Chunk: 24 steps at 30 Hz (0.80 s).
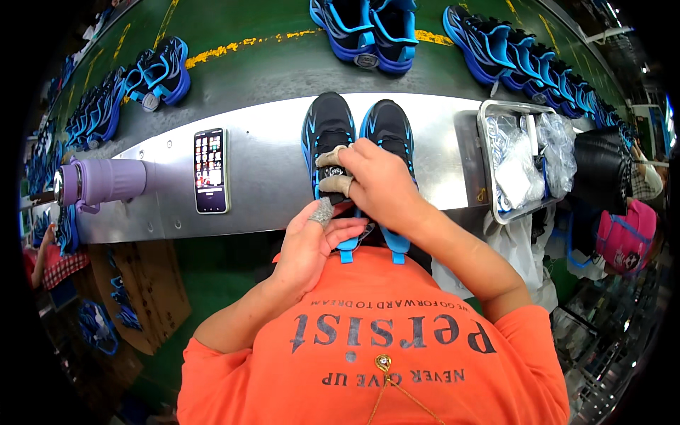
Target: The person inserts rolls of paper stuffing into the interior of shoes on a conveyor belt.
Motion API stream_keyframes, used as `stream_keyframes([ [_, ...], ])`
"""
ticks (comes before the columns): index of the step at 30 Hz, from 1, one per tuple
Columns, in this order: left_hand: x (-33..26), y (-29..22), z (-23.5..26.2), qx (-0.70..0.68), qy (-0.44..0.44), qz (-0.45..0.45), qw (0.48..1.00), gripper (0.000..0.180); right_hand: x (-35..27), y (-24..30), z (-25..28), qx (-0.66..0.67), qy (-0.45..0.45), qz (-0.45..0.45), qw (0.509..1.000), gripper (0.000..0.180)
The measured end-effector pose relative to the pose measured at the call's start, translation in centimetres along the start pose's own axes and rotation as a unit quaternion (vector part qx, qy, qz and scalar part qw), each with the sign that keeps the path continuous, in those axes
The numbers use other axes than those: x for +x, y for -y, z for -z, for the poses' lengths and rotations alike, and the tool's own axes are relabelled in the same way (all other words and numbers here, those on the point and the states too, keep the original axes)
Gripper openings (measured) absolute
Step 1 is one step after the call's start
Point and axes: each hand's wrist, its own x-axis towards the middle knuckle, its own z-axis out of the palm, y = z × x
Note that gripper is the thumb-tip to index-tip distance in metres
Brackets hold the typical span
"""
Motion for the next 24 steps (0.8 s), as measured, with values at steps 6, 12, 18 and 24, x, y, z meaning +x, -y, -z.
stream_keyframes([
  [6, -0.9, -1.3, -3.0, 0.738, 0.112, -0.352, 0.565, 0.032, 0.3, -0.8, 4.3, 0.185, -0.048, -0.099, 0.977, 0.021],
  [12, 3.6, -2.7, -3.8, 0.775, 0.135, -0.232, 0.573, 0.029, 0.0, -3.0, 6.7, 0.131, -0.008, -0.124, 0.984, 0.024],
  [18, 5.7, -14.9, 1.2, 0.752, -0.047, -0.259, 0.604, 0.053, 1.0, -6.8, 10.8, 0.125, -0.076, -0.195, 0.97, 0.021],
  [24, 13.9, -22.5, 3.0, 0.792, -0.216, -0.399, 0.408, 0.024, 7.3, -10.7, 10.9, -0.033, -0.074, -0.173, 0.982, 0.043],
])
